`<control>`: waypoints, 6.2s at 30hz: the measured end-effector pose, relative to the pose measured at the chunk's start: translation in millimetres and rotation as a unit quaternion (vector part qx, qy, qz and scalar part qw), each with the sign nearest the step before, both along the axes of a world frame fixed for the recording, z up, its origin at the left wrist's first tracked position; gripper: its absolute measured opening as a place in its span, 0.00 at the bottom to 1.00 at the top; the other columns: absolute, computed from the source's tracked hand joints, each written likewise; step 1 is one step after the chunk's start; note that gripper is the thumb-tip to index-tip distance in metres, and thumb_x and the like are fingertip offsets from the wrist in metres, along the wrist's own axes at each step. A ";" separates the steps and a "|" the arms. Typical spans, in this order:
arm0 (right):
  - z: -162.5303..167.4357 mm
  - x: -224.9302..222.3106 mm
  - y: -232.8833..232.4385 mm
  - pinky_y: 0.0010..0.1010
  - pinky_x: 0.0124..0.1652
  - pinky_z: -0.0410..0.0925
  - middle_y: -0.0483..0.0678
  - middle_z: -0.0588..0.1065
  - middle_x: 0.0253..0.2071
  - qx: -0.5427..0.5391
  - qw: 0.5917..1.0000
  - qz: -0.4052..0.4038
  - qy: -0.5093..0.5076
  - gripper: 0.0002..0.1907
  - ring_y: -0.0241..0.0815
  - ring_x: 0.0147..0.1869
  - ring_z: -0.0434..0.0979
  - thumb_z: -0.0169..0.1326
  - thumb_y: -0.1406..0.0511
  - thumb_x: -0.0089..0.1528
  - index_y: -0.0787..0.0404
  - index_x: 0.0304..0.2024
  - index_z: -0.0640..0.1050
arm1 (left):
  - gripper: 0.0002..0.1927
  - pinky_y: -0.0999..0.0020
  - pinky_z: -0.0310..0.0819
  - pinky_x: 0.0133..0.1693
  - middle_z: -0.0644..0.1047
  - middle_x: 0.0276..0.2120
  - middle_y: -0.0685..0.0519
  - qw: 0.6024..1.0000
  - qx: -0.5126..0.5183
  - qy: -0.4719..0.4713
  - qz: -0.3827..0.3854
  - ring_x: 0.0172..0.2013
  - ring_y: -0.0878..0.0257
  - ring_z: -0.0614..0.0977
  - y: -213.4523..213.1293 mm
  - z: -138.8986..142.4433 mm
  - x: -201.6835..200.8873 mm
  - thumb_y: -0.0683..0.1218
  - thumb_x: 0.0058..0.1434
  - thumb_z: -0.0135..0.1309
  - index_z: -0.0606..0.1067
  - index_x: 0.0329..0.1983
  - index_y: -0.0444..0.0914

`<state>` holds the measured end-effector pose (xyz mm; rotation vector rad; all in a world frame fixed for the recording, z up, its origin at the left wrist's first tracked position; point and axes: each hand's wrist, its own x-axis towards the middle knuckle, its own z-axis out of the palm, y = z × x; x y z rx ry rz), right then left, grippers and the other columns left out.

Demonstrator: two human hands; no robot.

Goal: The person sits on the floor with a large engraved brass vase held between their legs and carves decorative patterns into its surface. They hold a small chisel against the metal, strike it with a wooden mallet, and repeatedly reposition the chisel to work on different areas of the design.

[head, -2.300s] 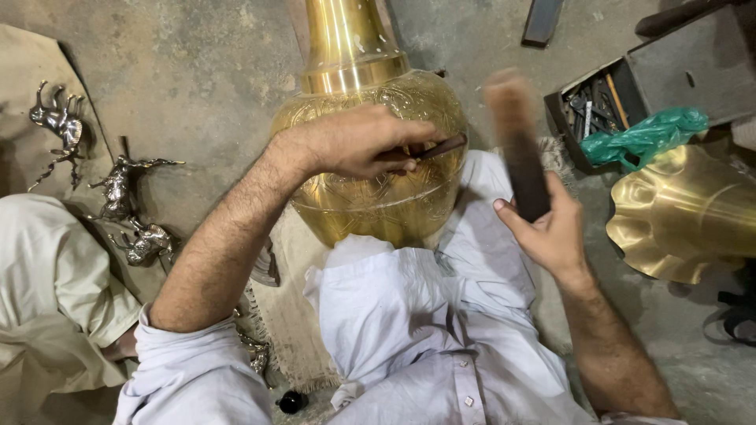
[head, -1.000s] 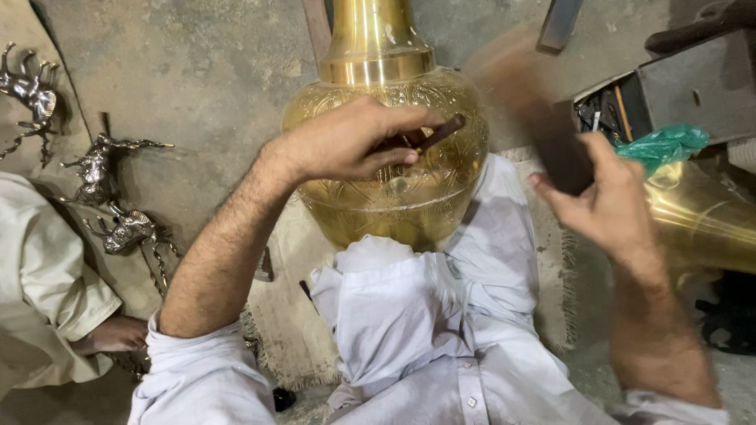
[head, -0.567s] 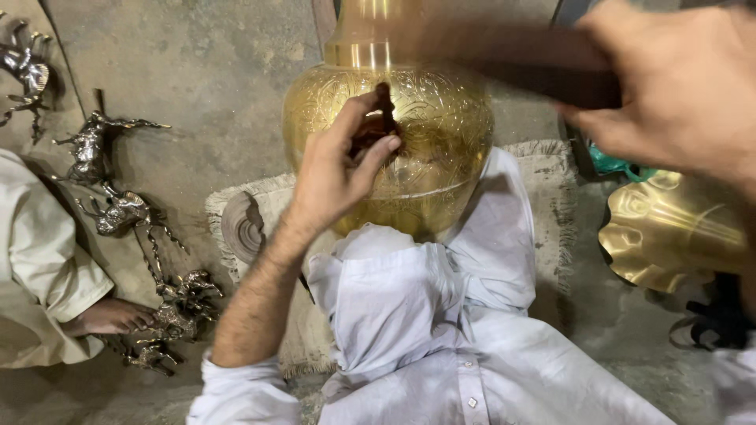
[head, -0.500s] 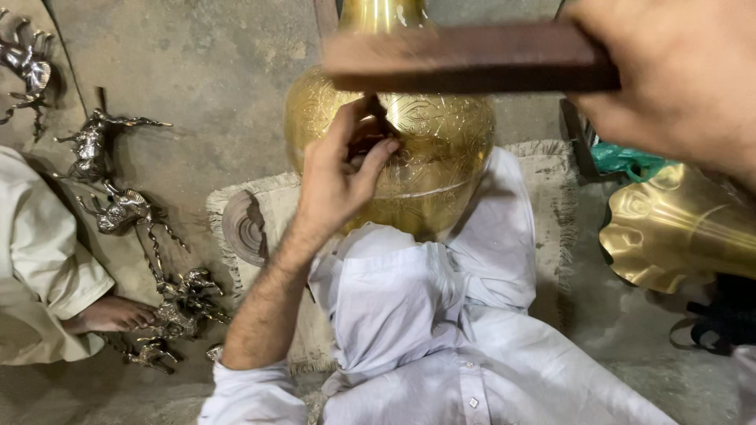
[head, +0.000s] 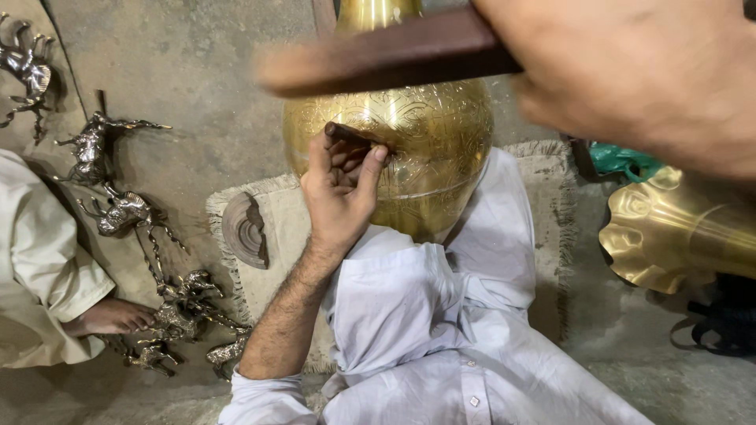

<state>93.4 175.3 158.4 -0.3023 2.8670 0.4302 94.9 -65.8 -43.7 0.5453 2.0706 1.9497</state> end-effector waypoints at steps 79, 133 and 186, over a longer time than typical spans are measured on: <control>-205.9 197.0 -8.0 0.28 0.33 0.71 0.51 0.75 0.29 -0.598 0.665 -0.400 0.202 0.14 0.36 0.31 0.77 0.67 0.61 0.68 0.63 0.42 0.76 | 0.21 0.56 0.84 0.41 0.85 0.39 0.54 0.739 -0.198 0.199 -0.612 0.32 0.61 0.87 67.9 41.4 -114.1 0.50 0.67 0.55 0.71 0.63 0.48; -134.6 141.5 68.2 0.32 0.27 0.73 0.55 0.80 0.34 -0.379 0.870 -0.306 0.070 0.21 0.41 0.26 0.79 0.66 0.63 0.61 0.69 0.50 0.75 | 0.24 0.57 0.85 0.49 0.85 0.45 0.47 0.871 -0.189 0.141 -0.432 0.43 0.56 0.89 32.2 42.9 -102.4 0.48 0.70 0.57 0.67 0.66 0.41; -167.7 182.2 -66.8 0.31 0.21 0.71 0.47 0.73 0.25 -0.765 0.396 -0.496 0.105 0.16 0.37 0.20 0.75 0.64 0.69 0.61 0.64 0.43 0.68 | 0.11 0.75 0.70 0.51 0.74 0.46 0.55 0.988 -0.118 0.015 0.096 0.47 0.69 0.73 -92.7 16.3 105.1 0.45 0.78 0.44 0.70 0.57 0.34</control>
